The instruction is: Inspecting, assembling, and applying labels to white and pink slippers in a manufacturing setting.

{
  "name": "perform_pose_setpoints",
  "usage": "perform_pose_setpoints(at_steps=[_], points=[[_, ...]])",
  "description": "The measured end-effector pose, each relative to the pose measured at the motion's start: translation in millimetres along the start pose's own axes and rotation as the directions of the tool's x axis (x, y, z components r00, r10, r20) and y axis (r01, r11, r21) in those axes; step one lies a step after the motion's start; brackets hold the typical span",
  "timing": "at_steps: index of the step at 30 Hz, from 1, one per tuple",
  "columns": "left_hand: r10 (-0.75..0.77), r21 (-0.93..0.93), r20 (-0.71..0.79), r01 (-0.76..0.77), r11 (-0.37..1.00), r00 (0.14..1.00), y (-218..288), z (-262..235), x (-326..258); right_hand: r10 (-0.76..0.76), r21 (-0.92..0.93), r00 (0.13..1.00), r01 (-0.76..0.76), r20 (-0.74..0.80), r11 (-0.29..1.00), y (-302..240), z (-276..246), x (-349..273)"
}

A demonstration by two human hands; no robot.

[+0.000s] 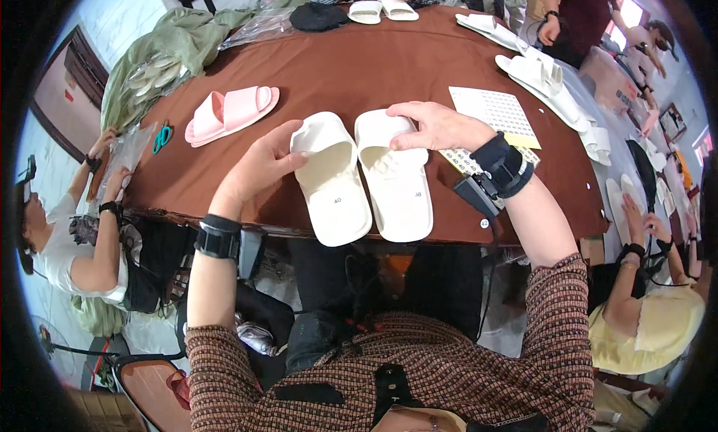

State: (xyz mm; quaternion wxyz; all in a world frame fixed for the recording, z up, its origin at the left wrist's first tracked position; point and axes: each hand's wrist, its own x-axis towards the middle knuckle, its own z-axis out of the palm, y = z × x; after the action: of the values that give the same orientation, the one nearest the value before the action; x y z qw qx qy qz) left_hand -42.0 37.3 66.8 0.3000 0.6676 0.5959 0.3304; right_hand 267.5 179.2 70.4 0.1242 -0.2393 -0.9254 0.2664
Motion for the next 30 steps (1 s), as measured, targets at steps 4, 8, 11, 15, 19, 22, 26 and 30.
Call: perform_pose_setpoints(at_steps=[4,8,11,15,19,22,26,30], points=[[0.024,-0.097,0.070,-0.017,0.995,0.997,-4.8,-4.8,-0.3,0.081,0.023,0.993,-0.079,-0.089,0.997,-9.0,6.4,-12.8],[0.023,0.049,0.004,-0.023,0.999,1.000,-17.1,-4.4,-9.4,0.262,0.362,0.959,-0.206,-0.112,0.909,-20.1,-10.0,-37.0],[0.046,0.198,-0.168,-0.012,0.980,0.985,-12.6,-1.7,-21.8,0.341,0.300,0.904,-0.260,-0.258,0.918,-31.1,-38.1,-61.5],[0.137,0.355,-0.421,0.024,0.935,0.897,-15.9,8.6,-34.8,0.308,0.273,0.782,-0.183,-0.542,0.944,-47.8,-64.7,-94.8],[0.164,0.351,-0.528,0.039,0.935,0.834,-4.5,22.8,-39.9,0.395,0.480,0.698,-0.083,-0.598,0.873,-57.1,-55.8,-112.2],[0.160,0.336,-0.573,0.052,0.941,0.804,14.5,36.1,-43.1,0.441,0.620,0.712,-0.010,-0.547,0.784,-62.1,-24.6,-111.4],[0.260,0.377,-0.605,-0.018,0.926,0.753,37.2,58.7,-48.5,0.542,0.818,0.753,-0.009,-0.373,0.575,-58.3,21.6,-106.3],[0.220,0.408,-0.588,0.051,0.912,0.778,45.5,69.6,-51.8,0.574,0.879,0.748,0.028,-0.334,0.475,-62.4,43.5,-104.2]])
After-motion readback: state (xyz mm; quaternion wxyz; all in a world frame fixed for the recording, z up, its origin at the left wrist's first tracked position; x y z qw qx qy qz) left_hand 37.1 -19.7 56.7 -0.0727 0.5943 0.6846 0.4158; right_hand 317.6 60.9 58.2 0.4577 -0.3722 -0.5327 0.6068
